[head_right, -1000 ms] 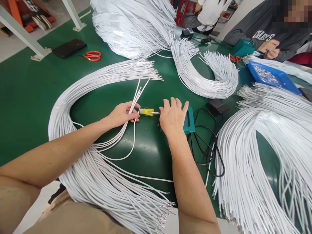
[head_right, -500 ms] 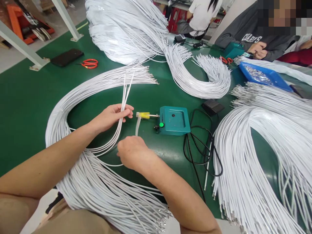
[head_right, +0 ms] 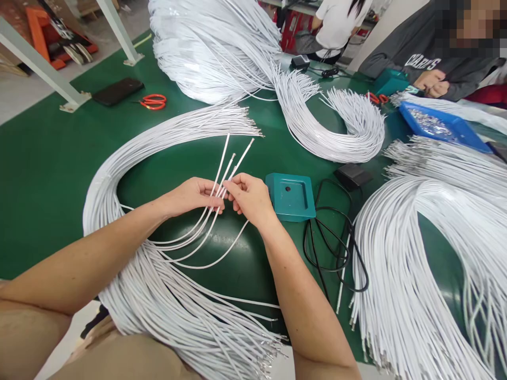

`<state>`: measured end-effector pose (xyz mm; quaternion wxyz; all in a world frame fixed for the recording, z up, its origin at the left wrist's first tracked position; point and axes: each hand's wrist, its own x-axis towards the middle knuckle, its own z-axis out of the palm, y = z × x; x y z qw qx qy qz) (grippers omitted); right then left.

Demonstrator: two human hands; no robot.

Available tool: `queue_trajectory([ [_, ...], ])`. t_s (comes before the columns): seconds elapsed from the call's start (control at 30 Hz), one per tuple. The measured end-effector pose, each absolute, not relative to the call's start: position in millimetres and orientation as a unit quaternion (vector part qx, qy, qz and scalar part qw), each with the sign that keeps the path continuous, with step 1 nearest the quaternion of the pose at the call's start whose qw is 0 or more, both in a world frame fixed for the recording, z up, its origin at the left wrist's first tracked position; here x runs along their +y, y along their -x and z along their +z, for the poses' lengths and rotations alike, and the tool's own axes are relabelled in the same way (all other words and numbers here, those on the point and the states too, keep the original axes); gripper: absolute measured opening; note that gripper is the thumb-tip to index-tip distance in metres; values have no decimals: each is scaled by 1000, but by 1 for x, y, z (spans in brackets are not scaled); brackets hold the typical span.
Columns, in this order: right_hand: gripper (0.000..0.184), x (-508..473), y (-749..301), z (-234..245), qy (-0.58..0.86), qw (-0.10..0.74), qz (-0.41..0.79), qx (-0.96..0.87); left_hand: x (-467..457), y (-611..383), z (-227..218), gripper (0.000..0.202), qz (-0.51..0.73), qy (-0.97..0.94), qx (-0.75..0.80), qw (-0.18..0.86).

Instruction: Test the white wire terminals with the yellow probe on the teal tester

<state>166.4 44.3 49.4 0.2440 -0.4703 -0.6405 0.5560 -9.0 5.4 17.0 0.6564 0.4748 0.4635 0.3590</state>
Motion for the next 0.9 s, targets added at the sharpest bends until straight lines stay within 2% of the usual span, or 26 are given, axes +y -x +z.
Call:
queue_trajectory([
  [0.17, 29, 41, -161, 43, 436, 241, 623, -603, 8, 13, 12, 27, 466, -433, 488, 597],
  [0.37, 14, 38, -158, 41, 450, 214, 624, -602, 8, 10, 9, 27, 522, -442, 449, 575],
  [0.57, 18, 41, -158, 42, 485, 303, 519, -635, 8, 7, 7, 34, 489, -478, 494, 537],
  [0.73, 20, 40, -157, 39, 459, 315, 558, -616, 7, 4, 3, 35, 453, -515, 493, 536],
  [0.9, 16, 42, -157, 35, 439, 343, 632, -539, 6, 1, 6, 31, 452, -481, 478, 580],
])
